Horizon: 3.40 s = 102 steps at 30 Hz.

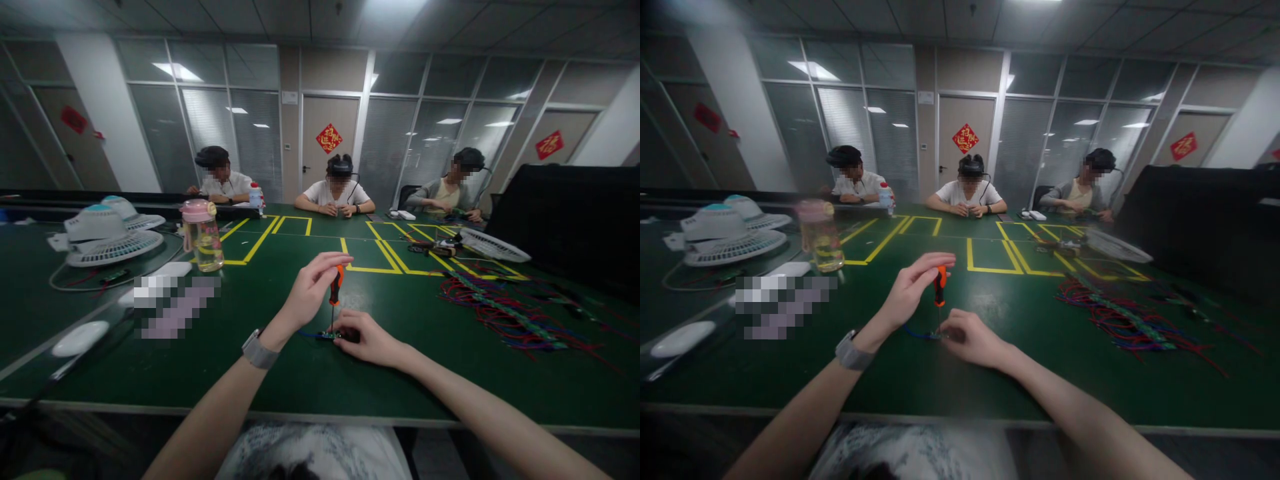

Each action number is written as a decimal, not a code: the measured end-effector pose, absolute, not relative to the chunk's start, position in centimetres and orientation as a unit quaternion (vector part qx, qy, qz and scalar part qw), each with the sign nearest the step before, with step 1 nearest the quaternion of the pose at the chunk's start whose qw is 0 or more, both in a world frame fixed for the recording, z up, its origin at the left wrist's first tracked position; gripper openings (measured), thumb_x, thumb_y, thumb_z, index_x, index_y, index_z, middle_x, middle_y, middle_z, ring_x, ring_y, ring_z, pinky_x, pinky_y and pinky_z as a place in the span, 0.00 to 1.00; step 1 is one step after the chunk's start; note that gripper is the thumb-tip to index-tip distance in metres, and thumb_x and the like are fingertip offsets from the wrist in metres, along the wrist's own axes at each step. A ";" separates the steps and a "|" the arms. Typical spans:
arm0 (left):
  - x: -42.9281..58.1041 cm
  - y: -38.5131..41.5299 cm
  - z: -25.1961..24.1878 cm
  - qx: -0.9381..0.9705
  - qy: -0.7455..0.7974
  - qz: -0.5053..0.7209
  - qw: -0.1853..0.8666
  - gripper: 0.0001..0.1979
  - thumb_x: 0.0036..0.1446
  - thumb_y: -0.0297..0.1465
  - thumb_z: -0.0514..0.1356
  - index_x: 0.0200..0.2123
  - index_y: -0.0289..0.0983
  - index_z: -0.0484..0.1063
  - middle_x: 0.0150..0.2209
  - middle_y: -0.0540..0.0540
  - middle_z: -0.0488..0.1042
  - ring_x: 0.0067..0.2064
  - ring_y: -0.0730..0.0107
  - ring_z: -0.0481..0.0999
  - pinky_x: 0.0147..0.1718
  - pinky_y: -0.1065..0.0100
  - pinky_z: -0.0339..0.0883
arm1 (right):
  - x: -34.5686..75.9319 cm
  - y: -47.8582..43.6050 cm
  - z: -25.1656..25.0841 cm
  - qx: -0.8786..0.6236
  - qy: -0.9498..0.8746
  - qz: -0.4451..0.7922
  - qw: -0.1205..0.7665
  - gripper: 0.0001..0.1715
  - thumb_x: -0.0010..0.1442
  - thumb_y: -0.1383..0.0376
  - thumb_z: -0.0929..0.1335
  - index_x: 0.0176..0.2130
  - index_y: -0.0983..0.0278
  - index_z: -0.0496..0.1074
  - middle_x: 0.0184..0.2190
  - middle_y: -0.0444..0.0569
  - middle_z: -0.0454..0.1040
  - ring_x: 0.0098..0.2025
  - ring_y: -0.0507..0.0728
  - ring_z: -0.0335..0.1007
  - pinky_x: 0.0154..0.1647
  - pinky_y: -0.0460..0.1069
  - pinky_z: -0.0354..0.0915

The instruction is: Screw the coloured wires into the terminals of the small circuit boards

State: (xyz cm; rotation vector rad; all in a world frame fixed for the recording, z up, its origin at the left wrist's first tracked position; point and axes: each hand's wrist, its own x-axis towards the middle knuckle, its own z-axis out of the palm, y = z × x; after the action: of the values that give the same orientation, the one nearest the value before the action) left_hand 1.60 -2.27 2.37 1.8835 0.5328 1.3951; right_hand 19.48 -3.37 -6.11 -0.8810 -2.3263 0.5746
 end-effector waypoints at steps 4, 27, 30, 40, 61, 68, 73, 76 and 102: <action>1.6 -2.1 2.3 0.689 0.204 0.545 0.433 0.16 0.63 0.33 0.55 0.51 0.35 0.73 0.49 0.40 0.76 0.48 0.61 0.77 0.50 0.59 0.70 | 19.5 -3.4 -6.0 -0.330 -0.872 0.216 0.291 0.10 0.55 0.71 0.68 0.39 0.66 0.76 0.30 0.46 0.68 0.27 0.50 0.63 0.28 0.45 0.61; 1.2 -2.0 2.7 0.674 0.231 0.539 0.450 0.13 0.52 0.34 0.67 0.40 0.35 0.78 0.38 0.43 0.79 0.38 0.66 0.78 0.40 0.65 0.73 | 19.2 -3.6 -5.7 -0.338 -0.868 0.221 0.290 0.10 0.54 0.72 0.69 0.39 0.67 0.76 0.30 0.46 0.68 0.27 0.50 0.63 0.28 0.45 0.60; 1.4 -1.9 2.5 0.696 0.272 0.562 0.355 0.10 0.51 0.35 0.67 0.35 0.36 0.79 0.35 0.47 0.75 0.33 0.72 0.74 0.33 0.71 0.70 | 19.3 -3.6 -5.7 -0.339 -0.869 0.212 0.293 0.10 0.54 0.72 0.69 0.39 0.66 0.76 0.29 0.45 0.67 0.29 0.50 0.64 0.29 0.45 0.60; 1.5 -2.0 2.6 0.686 0.243 0.545 0.415 0.14 0.60 0.33 0.58 0.47 0.36 0.76 0.43 0.42 0.77 0.42 0.65 0.77 0.43 0.64 0.71 | 19.3 -3.7 -5.7 -0.338 -0.869 0.218 0.289 0.10 0.55 0.71 0.69 0.40 0.65 0.76 0.30 0.45 0.68 0.28 0.50 0.64 0.29 0.45 0.62; 1.6 -2.1 2.0 0.714 0.311 0.593 0.204 0.09 0.59 0.35 0.60 0.36 0.38 0.79 0.38 0.46 0.71 0.41 0.68 0.73 0.42 0.67 0.68 | 19.6 -3.2 -6.0 -0.332 -0.874 0.215 0.281 0.09 0.58 0.66 0.69 0.40 0.65 0.76 0.30 0.45 0.68 0.28 0.50 0.64 0.29 0.45 0.61; 1.8 -2.0 2.3 0.653 0.232 0.557 0.458 0.16 0.60 0.35 0.58 0.49 0.34 0.74 0.43 0.41 0.77 0.41 0.64 0.78 0.42 0.62 0.72 | 19.6 -3.1 -5.9 -0.330 -0.873 0.219 0.284 0.08 0.57 0.65 0.70 0.38 0.65 0.77 0.29 0.45 0.69 0.29 0.51 0.64 0.30 0.45 0.62; 1.9 -2.3 2.3 0.683 0.273 0.582 0.346 0.10 0.55 0.35 0.63 0.38 0.36 0.79 0.38 0.45 0.74 0.36 0.71 0.74 0.35 0.71 0.70 | 19.5 -3.1 -5.8 -0.336 -0.870 0.221 0.286 0.07 0.56 0.67 0.70 0.37 0.66 0.76 0.28 0.45 0.68 0.28 0.50 0.63 0.29 0.45 0.61; 2.0 -2.3 2.3 0.700 0.254 0.573 0.342 0.14 0.63 0.34 0.55 0.46 0.39 0.77 0.46 0.44 0.73 0.46 0.68 0.74 0.44 0.69 0.70 | 19.6 -3.1 -5.9 -0.339 -0.869 0.219 0.288 0.06 0.55 0.68 0.70 0.36 0.66 0.76 0.27 0.44 0.67 0.28 0.50 0.63 0.28 0.45 0.61; 2.1 -2.4 1.7 0.740 0.255 0.560 0.271 0.15 0.65 0.32 0.53 0.50 0.42 0.75 0.47 0.44 0.70 0.49 0.68 0.71 0.50 0.67 0.65 | 20.2 -2.9 -5.8 -0.350 -0.866 0.217 0.284 0.06 0.55 0.68 0.70 0.36 0.66 0.76 0.27 0.44 0.67 0.27 0.50 0.63 0.28 0.45 0.60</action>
State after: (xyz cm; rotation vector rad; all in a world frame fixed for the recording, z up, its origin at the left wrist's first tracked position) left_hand 2.06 -2.44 1.70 1.9928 0.6867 1.5091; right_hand 20.17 -2.94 -5.79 -0.9371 -2.3167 0.5796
